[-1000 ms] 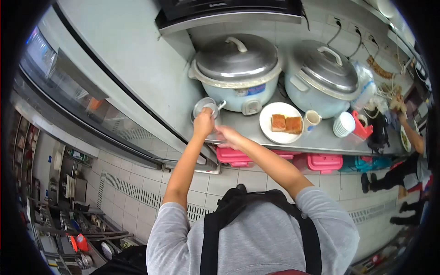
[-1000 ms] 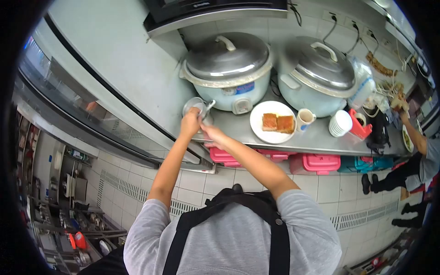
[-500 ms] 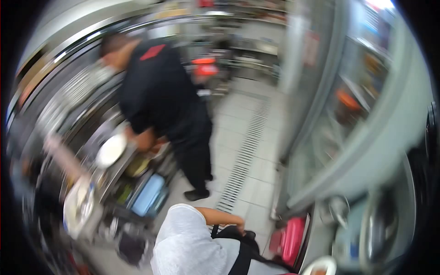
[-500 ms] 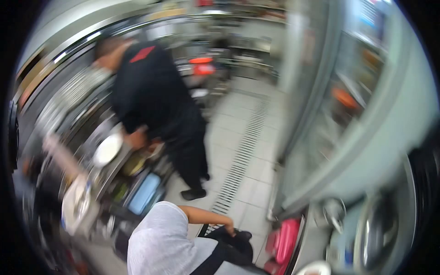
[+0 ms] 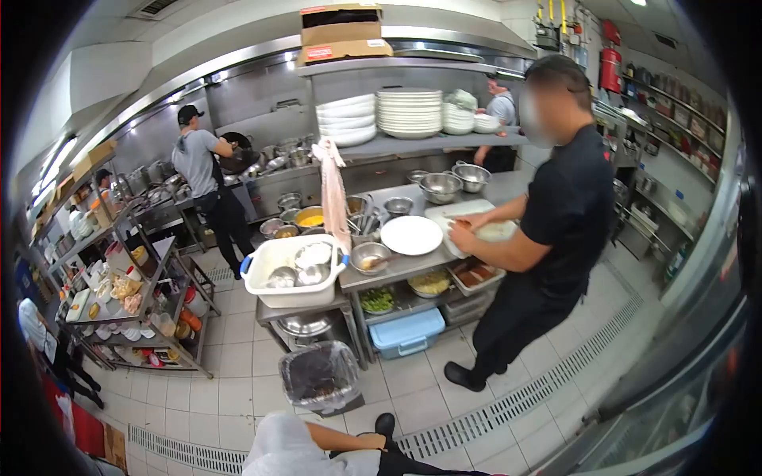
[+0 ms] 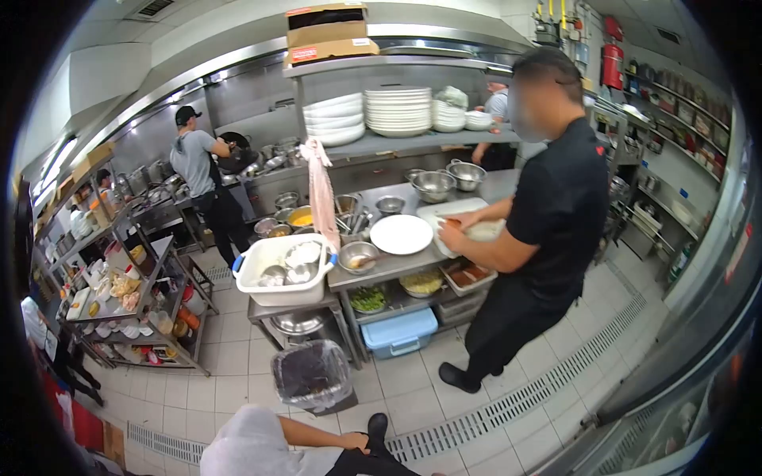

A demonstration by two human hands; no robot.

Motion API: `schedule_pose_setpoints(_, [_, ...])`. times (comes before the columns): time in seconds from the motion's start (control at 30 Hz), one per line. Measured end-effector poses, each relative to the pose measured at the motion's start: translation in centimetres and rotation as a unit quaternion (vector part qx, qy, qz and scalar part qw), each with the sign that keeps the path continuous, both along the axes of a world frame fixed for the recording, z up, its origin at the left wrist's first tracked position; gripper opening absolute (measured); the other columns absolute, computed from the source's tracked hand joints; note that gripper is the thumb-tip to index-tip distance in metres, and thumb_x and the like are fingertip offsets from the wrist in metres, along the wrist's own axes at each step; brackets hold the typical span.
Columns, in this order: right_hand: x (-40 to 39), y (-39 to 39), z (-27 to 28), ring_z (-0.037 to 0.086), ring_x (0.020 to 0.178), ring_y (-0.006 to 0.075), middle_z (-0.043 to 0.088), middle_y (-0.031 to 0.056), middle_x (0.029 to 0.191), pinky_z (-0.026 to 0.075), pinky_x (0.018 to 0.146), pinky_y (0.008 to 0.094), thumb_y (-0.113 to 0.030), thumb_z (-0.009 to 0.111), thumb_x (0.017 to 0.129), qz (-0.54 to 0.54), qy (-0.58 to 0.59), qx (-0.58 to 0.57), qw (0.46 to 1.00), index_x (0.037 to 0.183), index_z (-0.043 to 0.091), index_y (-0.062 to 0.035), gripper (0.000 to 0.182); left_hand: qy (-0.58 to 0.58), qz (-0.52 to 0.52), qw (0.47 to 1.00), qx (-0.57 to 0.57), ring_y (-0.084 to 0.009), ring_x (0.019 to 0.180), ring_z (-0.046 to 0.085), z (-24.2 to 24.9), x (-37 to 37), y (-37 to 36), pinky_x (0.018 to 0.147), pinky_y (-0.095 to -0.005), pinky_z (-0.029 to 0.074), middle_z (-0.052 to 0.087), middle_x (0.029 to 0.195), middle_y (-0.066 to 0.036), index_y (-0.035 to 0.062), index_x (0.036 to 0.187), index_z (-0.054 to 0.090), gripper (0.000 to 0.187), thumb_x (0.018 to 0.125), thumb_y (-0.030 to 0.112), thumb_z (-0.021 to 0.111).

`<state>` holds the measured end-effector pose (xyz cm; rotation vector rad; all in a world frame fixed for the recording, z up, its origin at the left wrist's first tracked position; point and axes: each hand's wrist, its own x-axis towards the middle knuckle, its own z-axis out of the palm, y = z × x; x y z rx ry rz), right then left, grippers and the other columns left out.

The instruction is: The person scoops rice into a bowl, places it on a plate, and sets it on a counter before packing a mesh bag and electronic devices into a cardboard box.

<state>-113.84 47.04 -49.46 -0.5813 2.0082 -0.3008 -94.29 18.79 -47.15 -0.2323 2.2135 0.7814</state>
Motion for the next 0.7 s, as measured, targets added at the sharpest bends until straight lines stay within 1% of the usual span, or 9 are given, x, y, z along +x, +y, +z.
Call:
schedule_pose_setpoints(0.1, [-2.0, -8.9, -0.1, 0.065, 0.069, 0.0223, 0.068, 0.0150, 0.084, 0.051, 0.068, 0.0351, -0.031, 0.055, 0.081, 0.139, 0.033, -0.030, 0.989, 0.102, 0.065, -0.0057, 0.034, 0.033, 0.079, 0.996, -0.007, -0.0372, 0.101, 0.051, 1.4, 0.9, -3.2, 0.084, -0.0432, 0.042, 0.052, 0.107, -0.021, 0.0016, 0.103, 0.048, 0.047, 0.077, 0.039, 0.057])
schedule_pose_setpoints(0.17, [-4.4, -16.5, 1.0, 0.066, 0.070, 0.0230, 0.067, 0.0139, 0.077, 0.051, 0.068, 0.0360, -0.034, 0.056, 0.078, 0.120, 0.028, -0.120, 0.985, 0.098, 0.066, -0.0066, 0.035, 0.313, 0.120, 0.942, 0.034, -0.0357, 0.103, 0.047, 4.0, 0.0, -5.8, 0.086, -0.0429, 0.042, 0.049, 0.101, -0.019, 0.0043, 0.105, 0.048, 0.040, 0.073, 0.023, 0.062])
schedule_pose_setpoints(0.23, [-7.8, -25.1, -1.3, 0.066, 0.069, 0.0202, 0.067, 0.0090, 0.072, 0.051, 0.064, 0.0346, -0.031, 0.055, 0.079, 0.107, 0.015, -0.270, 0.957, 0.091, 0.066, -0.0087, 0.027, 0.409, 0.142, 0.899, -0.065, -0.0365, 0.098, 0.048, 11.9, -2.2, -9.3, 0.083, -0.0436, 0.041, 0.049, 0.098, -0.017, 0.0039, 0.102, 0.048, 0.039, 0.070, 0.021, 0.064])
schedule_pose_setpoints(0.27, [-8.2, -28.4, 4.6, 0.064, 0.068, 0.0166, 0.066, 0.0061, 0.073, 0.050, 0.063, 0.0318, -0.024, 0.055, 0.081, 0.047, -0.086, -0.342, 0.934, 0.089, 0.065, -0.0078, 0.021, 0.462, 0.136, 0.872, -0.086, -0.0360, 0.097, 0.048, 14.5, -3.4, -12.6, 0.083, -0.0431, 0.041, 0.049, 0.098, -0.017, 0.0044, 0.101, 0.049, 0.037, 0.070, 0.020, 0.064])
schedule_pose_setpoints(0.3, [-8.5, -31.7, 11.7, 0.062, 0.069, 0.0140, 0.066, 0.0046, 0.075, 0.049, 0.064, 0.0297, -0.021, 0.054, 0.083, 0.059, -0.063, -0.319, 0.944, 0.090, 0.065, -0.0068, 0.020, 0.513, 0.130, 0.842, -0.106, -0.0354, 0.096, 0.048, 17.5, -4.5, -16.1, 0.083, -0.0426, 0.041, 0.049, 0.099, -0.017, 0.0049, 0.100, 0.050, 0.035, 0.071, 0.020, 0.064])
schedule_pose_setpoints(0.33, [-10.4, -35.4, 10.7, 0.062, 0.071, 0.0135, 0.066, 0.0059, 0.077, 0.049, 0.065, 0.0295, -0.024, 0.058, 0.084, 0.073, -0.054, -0.395, 0.914, 0.092, 0.065, -0.0056, 0.022, 0.527, 0.173, 0.823, -0.123, -0.0354, 0.098, 0.048, 24.3, -5.2, -18.5, 0.085, -0.0424, 0.041, 0.050, 0.102, -0.017, 0.0050, 0.098, 0.052, 0.032, 0.072, 0.019, 0.063])
schedule_pose_setpoints(0.43, [-12.6, -42.4, 22.1, 0.063, 0.075, 0.0134, 0.066, 0.0059, 0.081, 0.049, 0.066, 0.0282, -0.024, 0.062, 0.085, 0.071, 0.001, -0.438, 0.896, 0.099, 0.063, -0.0043, 0.024, 0.577, 0.244, 0.737, -0.254, -0.0363, 0.101, 0.049, 36.0, -6.7, -28.0, 0.088, -0.0436, 0.042, 0.051, 0.106, -0.019, 0.0044, 0.100, 0.053, 0.030, 0.075, 0.017, 0.064])
schedule_pose_setpoints(0.5, [-13.6, -45.1, 29.4, 0.062, 0.076, 0.0124, 0.066, 0.0059, 0.082, 0.049, 0.066, 0.0267, -0.017, 0.059, 0.087, 0.070, -0.006, -0.522, 0.850, 0.103, 0.061, -0.0032, 0.021, 0.665, 0.224, 0.633, -0.328, -0.0365, 0.106, 0.048, 42.5, -7.7, -35.0, 0.090, -0.0423, 0.041, 0.051, 0.109, -0.018, 0.0048, 0.102, 0.054, 0.035, 0.072, 0.012, 0.068])
schedule_pose_setpoints(0.7, [-14.9, -50.4, 36.6, 0.055, 0.072, 0.0093, 0.058, 0.0047, 0.083, 0.047, 0.066, 0.0223, -0.009, 0.056, 0.089, 0.004, -0.099, -0.587, 0.804, 0.101, 0.055, -0.0012, 0.014, 0.765, 0.194, 0.424, -0.445, -0.0305, 0.105, 0.051, 60.9, -8.8, -37.7, 0.090, -0.0382, 0.040, 0.053, 0.112, -0.013, 0.0061, 0.096, 0.059, 0.026, 0.073, 0.009, 0.069])
